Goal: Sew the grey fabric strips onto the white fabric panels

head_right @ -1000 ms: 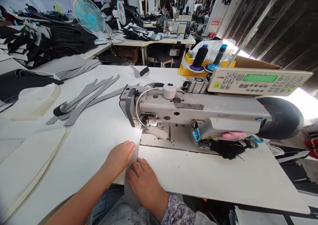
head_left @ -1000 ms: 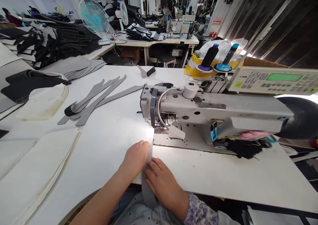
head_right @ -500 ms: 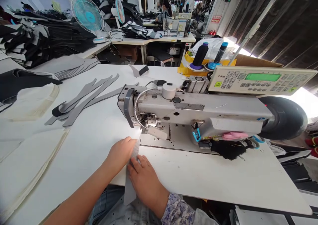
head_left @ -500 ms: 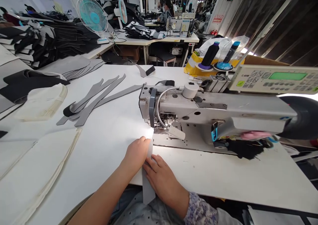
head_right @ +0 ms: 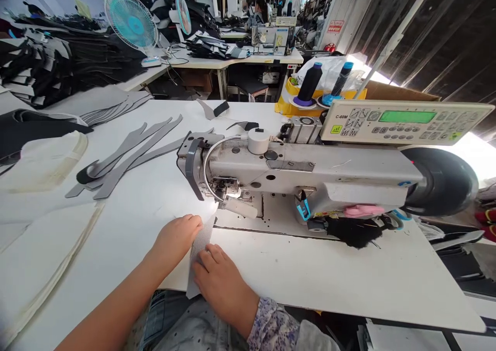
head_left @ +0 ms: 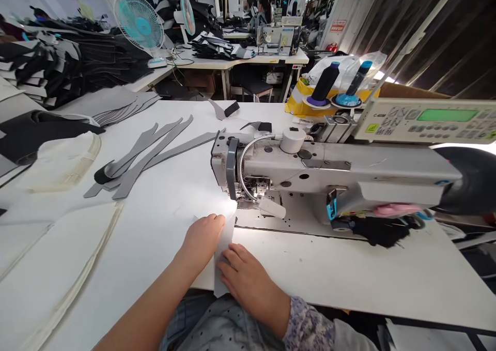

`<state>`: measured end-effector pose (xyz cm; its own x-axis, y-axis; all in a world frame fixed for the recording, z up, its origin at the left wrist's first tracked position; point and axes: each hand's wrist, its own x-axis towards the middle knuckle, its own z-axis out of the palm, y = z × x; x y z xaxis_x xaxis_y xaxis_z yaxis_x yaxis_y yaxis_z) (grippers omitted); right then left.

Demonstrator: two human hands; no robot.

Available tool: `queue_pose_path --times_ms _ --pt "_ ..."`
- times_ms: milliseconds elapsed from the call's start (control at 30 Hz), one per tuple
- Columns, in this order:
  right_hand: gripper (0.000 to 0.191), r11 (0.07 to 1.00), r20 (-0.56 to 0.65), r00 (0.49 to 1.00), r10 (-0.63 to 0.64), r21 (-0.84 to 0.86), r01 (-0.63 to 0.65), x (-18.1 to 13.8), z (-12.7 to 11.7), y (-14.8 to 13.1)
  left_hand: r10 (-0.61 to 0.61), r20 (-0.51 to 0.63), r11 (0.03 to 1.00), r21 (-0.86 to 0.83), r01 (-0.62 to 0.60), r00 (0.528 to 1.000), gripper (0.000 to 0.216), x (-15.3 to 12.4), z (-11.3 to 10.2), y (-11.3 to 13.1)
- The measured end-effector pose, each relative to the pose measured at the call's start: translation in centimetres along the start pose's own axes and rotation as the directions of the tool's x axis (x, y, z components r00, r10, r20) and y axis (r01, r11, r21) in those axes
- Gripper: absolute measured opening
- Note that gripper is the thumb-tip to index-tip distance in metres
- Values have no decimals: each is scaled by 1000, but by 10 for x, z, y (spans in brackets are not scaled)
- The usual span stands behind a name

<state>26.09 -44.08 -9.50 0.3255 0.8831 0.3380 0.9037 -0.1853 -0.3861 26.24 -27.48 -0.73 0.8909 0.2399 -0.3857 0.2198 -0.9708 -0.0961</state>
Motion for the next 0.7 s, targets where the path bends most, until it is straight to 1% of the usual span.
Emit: queue_pose_path --times_ms 67,167,267,400,567,700 --pt "29 1000 -21 1000 -7 -14 7 2 0 1 11 24 1000 18 -11 1000 22 4 -3 2" --pt "29 999 -43 999 6 -36 -7 4 0 4 19 20 1000 22 -20 1000 22 11 -4 4" --pt "27 999 -44 999 22 -43 -24 4 -1 7 49 -16 999 21 -49 999 24 15 -1 4" --pt "22 999 -48 999 22 -38 -23 7 -3 10 -3 -77 1000 11 4 997 26 15 3 8" --pt "28 999 -53 998 33 -32 -34 15 -4 14 -20 -145 1000 4 21 989 23 21 10 11" --pt "34 998 -48 998 49 -45 -51 22 -6 18 7 -165 1000 -22 -11 986 21 34 17 10"
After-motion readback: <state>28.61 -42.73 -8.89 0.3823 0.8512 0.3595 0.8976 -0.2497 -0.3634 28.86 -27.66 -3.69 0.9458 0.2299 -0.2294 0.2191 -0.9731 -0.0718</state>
